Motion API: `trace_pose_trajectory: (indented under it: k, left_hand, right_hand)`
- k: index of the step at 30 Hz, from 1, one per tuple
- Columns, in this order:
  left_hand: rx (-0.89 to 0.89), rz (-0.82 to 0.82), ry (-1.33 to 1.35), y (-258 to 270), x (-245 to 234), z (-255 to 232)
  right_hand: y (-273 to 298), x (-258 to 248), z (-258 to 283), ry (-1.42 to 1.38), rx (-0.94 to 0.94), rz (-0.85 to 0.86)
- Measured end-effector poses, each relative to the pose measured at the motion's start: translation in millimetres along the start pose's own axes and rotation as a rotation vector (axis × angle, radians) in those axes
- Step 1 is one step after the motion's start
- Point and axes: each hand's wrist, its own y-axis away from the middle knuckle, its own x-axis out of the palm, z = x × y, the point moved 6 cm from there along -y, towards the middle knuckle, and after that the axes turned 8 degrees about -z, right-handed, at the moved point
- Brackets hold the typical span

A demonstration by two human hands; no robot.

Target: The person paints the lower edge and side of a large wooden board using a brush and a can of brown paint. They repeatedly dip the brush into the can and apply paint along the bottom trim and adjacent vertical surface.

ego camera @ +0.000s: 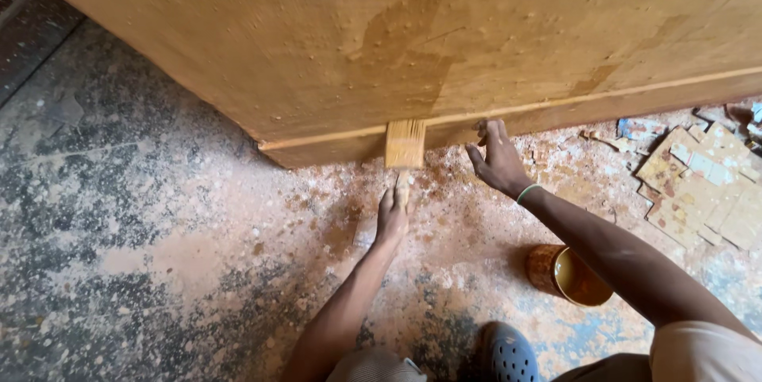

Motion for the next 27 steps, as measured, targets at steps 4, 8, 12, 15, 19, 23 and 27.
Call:
trace_pose_trajectory:
  k: [4,8,12,15,19,23,27]
  left_hand:
    - [-0.141,-0.047,-0.129,21,-25,34]
    - [0.025,0.074,0.007,43,-9,-21]
    - [0.318,0.229,-0.002,79,10,-111]
    - [0.554,0.318,0.045,108,27,-162]
    - [0.548,0.258,-0.234,88,51,-166]
    - [0.243,0.119,-0.416,28,40,-104]
    - [0.071,-0.01,-0.488,1,-11,-12]
  right_hand:
    - [-7,9,-4,0.042,-0.075,-0.038]
    - [-17,17,-11,0.118,-0.051,-0.056]
    - [-14,20,-8,0.186,-0.119,-0.117]
    - [-20,26,-20,0.21,0.025,0.016]
    - [-18,30,-23,0.238,0.004,0.003]
    - [-21,32,-22,0.255,0.034,0.047]
    - [-18,25,-24,0.257,0.006,0.055]
